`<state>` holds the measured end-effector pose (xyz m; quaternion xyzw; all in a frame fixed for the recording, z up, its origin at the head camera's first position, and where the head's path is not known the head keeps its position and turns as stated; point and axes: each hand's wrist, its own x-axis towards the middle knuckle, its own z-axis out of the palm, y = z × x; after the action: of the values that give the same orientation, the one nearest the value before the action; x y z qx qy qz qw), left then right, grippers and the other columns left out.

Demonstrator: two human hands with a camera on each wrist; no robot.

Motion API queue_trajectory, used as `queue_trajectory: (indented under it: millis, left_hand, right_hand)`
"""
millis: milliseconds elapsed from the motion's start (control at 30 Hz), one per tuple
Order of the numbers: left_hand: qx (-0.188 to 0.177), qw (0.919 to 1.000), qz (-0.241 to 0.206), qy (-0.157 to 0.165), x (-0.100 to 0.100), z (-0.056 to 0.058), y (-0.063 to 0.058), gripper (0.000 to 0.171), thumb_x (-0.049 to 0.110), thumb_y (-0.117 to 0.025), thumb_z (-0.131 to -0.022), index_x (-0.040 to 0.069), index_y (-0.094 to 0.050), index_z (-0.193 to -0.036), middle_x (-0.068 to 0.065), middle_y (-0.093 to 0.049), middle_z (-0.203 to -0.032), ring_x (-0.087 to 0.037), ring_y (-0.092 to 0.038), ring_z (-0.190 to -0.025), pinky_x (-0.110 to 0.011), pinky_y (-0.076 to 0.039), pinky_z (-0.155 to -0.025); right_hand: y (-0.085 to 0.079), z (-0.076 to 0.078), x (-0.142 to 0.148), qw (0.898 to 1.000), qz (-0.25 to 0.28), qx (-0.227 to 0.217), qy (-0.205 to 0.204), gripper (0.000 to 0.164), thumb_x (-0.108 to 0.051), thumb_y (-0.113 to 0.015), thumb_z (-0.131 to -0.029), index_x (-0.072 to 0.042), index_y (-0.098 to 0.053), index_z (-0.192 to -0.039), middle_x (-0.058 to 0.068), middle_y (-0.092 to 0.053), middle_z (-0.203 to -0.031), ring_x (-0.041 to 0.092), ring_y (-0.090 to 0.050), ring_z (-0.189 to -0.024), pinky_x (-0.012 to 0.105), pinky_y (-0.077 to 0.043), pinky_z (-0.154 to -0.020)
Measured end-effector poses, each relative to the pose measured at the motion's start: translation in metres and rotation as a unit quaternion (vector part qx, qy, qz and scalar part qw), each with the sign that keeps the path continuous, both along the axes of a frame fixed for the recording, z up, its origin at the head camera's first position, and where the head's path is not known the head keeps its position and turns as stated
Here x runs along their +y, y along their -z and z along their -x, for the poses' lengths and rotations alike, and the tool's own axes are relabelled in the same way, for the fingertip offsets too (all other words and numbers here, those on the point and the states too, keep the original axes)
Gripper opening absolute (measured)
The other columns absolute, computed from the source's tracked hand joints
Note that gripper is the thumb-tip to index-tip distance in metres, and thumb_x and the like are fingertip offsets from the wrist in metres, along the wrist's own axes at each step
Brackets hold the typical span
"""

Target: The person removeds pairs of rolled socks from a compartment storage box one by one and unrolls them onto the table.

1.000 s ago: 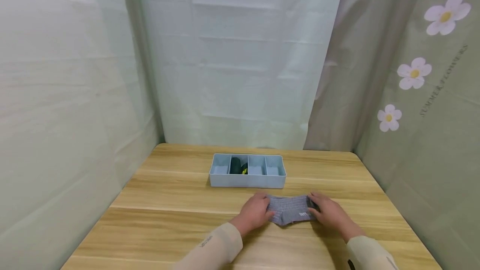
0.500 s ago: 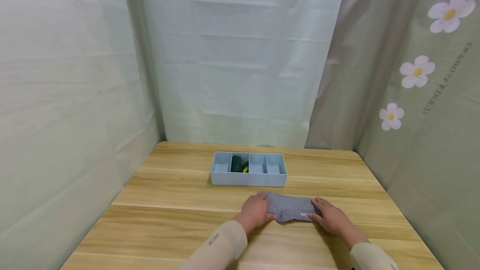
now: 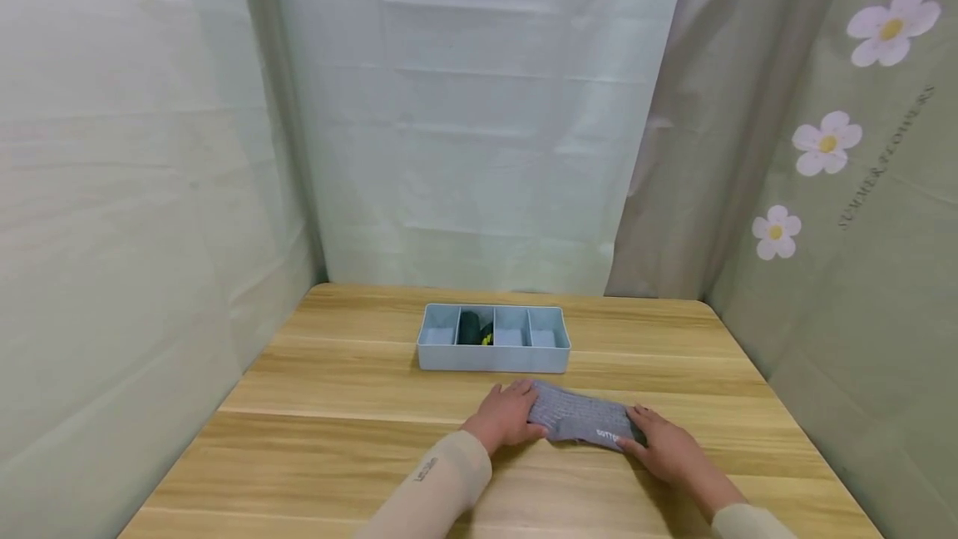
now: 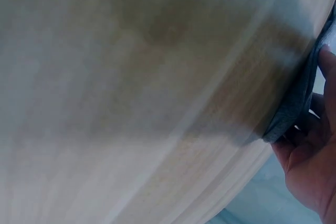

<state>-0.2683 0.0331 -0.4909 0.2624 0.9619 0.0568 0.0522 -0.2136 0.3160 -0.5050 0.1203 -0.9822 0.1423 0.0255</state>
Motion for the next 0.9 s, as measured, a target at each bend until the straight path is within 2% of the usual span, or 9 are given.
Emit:
queue_trajectory:
  millis: [200,433,533,600,700,800,900]
  left_hand:
    - [0.005,0.9999,-0.01,0.003,0.005,0.002,-0.001,0.065,0.044,-0.063,-0.092,0.009,-0.05,-0.145,-0.006,-0.042,-0.153,-0.022,-0.035,-0.143,-0.05,-0.027,-0.115]
    - [0.041,0.999,-0.017,0.002,0.016,-0.001,0.004,0.051,0.028,-0.065,-0.093,0.009,-0.056,-0.14,-0.01,-0.043,-0.152,-0.026,-0.033,-0.144,-0.051,-0.028,-0.115]
    - [0.064,0.9977,-0.022,-0.004,0.022,-0.006,0.003,0.047,0.02,-0.066,-0.092,0.008,-0.059,-0.136,-0.01,-0.045,-0.15,-0.026,-0.036,-0.142,-0.048,-0.03,-0.114]
    - [0.085,0.9958,-0.032,-0.009,0.027,-0.009,0.002,0.039,0.018,-0.065,-0.092,0.006,-0.064,-0.129,-0.009,-0.05,-0.145,-0.025,-0.041,-0.139,-0.044,-0.034,-0.112]
    - [0.112,0.9926,-0.043,-0.019,0.034,-0.014,0.003,0.032,0.027,-0.065,-0.094,0.005,-0.069,-0.118,-0.008,-0.059,-0.133,-0.025,-0.05,-0.129,-0.041,-0.041,-0.106]
    - [0.106,0.9929,-0.038,-0.039,0.039,-0.019,0.004,0.049,0.047,-0.061,-0.096,0.004,-0.069,-0.117,-0.01,-0.062,-0.129,-0.025,-0.054,-0.123,-0.042,-0.043,-0.103]
    - [0.083,0.9946,-0.016,-0.06,0.041,-0.023,0.005,0.069,0.063,-0.057,-0.092,0.004,-0.064,-0.128,-0.013,-0.057,-0.138,-0.027,-0.051,-0.128,-0.046,-0.04,-0.106]
  right_hand:
    - [-0.005,-0.006,-0.004,1.0,-0.017,0.001,0.013,0.063,-0.04,-0.07,-0.091,0.007,-0.059,-0.131,0.029,-0.056,-0.133,0.046,-0.054,-0.121,0.058,-0.043,-0.098]
    - [-0.017,-0.002,-0.005,0.999,-0.026,-0.008,0.018,0.057,-0.041,-0.074,-0.087,0.005,-0.067,-0.12,0.025,-0.066,-0.117,0.043,-0.064,-0.104,0.056,-0.05,-0.089]
    - [-0.021,0.002,-0.006,1.0,-0.018,-0.006,0.012,0.055,-0.04,-0.073,-0.087,0.003,-0.068,-0.12,0.025,-0.065,-0.12,0.043,-0.064,-0.106,0.057,-0.05,-0.088]
    - [-0.021,0.005,-0.006,1.0,-0.004,0.0,-0.014,0.054,-0.038,-0.073,-0.089,0.003,-0.066,-0.123,0.025,-0.062,-0.126,0.043,-0.062,-0.111,0.057,-0.048,-0.091]
    - [-0.018,0.008,-0.006,0.996,0.023,0.006,-0.082,0.054,-0.033,-0.074,-0.089,0.004,-0.064,-0.127,0.025,-0.059,-0.131,0.043,-0.06,-0.114,0.057,-0.047,-0.094]
    - [-0.013,0.009,-0.006,0.99,0.032,0.001,-0.135,0.054,-0.032,-0.073,-0.09,0.006,-0.063,-0.127,0.026,-0.058,-0.132,0.044,-0.059,-0.115,0.057,-0.046,-0.095]
    - [-0.01,0.007,-0.007,0.989,0.031,-0.003,-0.144,0.054,-0.033,-0.071,-0.091,0.007,-0.063,-0.126,0.027,-0.057,-0.133,0.045,-0.058,-0.117,0.057,-0.045,-0.095]
